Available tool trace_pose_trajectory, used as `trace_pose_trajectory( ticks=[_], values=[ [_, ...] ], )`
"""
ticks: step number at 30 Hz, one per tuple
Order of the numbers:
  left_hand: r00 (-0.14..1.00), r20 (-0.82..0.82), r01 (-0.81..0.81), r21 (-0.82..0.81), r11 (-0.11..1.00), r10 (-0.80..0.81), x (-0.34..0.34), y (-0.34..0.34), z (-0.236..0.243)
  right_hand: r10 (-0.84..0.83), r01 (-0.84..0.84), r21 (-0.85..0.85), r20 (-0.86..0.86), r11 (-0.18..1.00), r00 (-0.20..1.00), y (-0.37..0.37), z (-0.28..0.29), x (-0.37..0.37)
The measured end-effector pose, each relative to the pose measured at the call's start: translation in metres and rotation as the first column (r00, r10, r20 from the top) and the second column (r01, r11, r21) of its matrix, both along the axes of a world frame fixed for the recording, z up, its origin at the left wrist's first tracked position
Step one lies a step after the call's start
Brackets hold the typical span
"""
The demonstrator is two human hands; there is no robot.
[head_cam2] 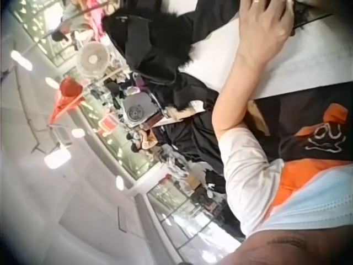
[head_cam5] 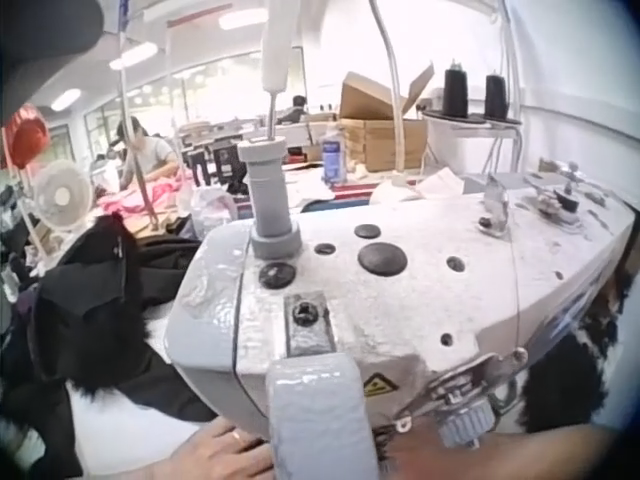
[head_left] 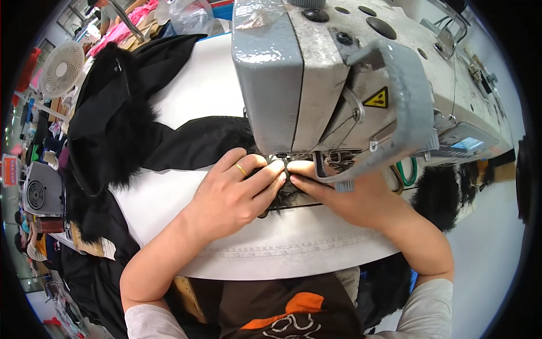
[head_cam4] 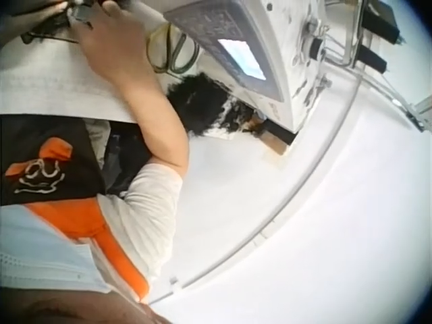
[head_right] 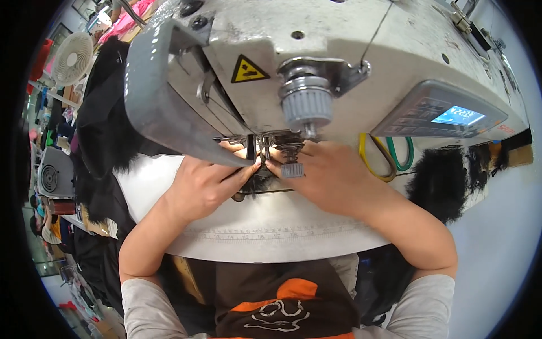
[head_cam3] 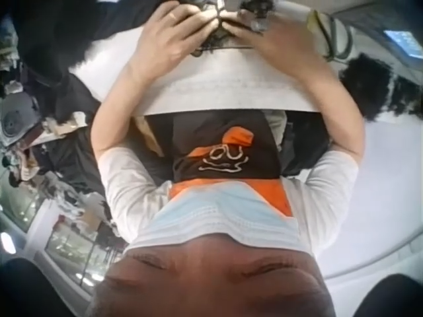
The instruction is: Sewing faux fur trim onto black garment fabric using an industrial sewing machine.
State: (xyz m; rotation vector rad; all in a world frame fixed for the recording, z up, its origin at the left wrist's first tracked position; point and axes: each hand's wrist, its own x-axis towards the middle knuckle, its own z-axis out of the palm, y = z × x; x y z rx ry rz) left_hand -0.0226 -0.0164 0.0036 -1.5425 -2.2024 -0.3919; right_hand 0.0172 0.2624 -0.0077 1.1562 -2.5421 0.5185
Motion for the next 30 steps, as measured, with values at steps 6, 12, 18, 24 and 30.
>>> trace_pose_trajectory(
  ticks=[6,12,18,24,30],
  values=[
    [0.999,0.033,-0.017,0.006,1.0,0.017,-0.001,0.001,0.003,-0.008,0.014,0.082,-0.074,0.997,0.997,-0.006,0.007,0.0],
    [0.998,0.059,-0.032,-0.024,0.999,0.034,-0.003,0.0,0.005,-0.157,0.174,0.212,-0.091,0.962,0.983,0.001,0.014,-0.001],
    [0.999,0.018,-0.026,-0.023,0.999,0.026,-0.018,0.0,0.002,-0.157,0.183,0.243,-0.121,0.953,0.98,0.01,-0.007,-0.007],
    [0.999,0.001,-0.038,-0.038,0.999,0.038,-0.017,-0.001,-0.001,-0.179,0.187,0.218,-0.06,0.958,0.982,0.009,-0.009,-0.009],
    [0.999,0.01,-0.031,-0.04,0.999,0.032,-0.018,-0.001,0.0,-0.18,0.186,0.197,-0.046,0.963,0.983,0.013,-0.014,-0.005]
  ],
)
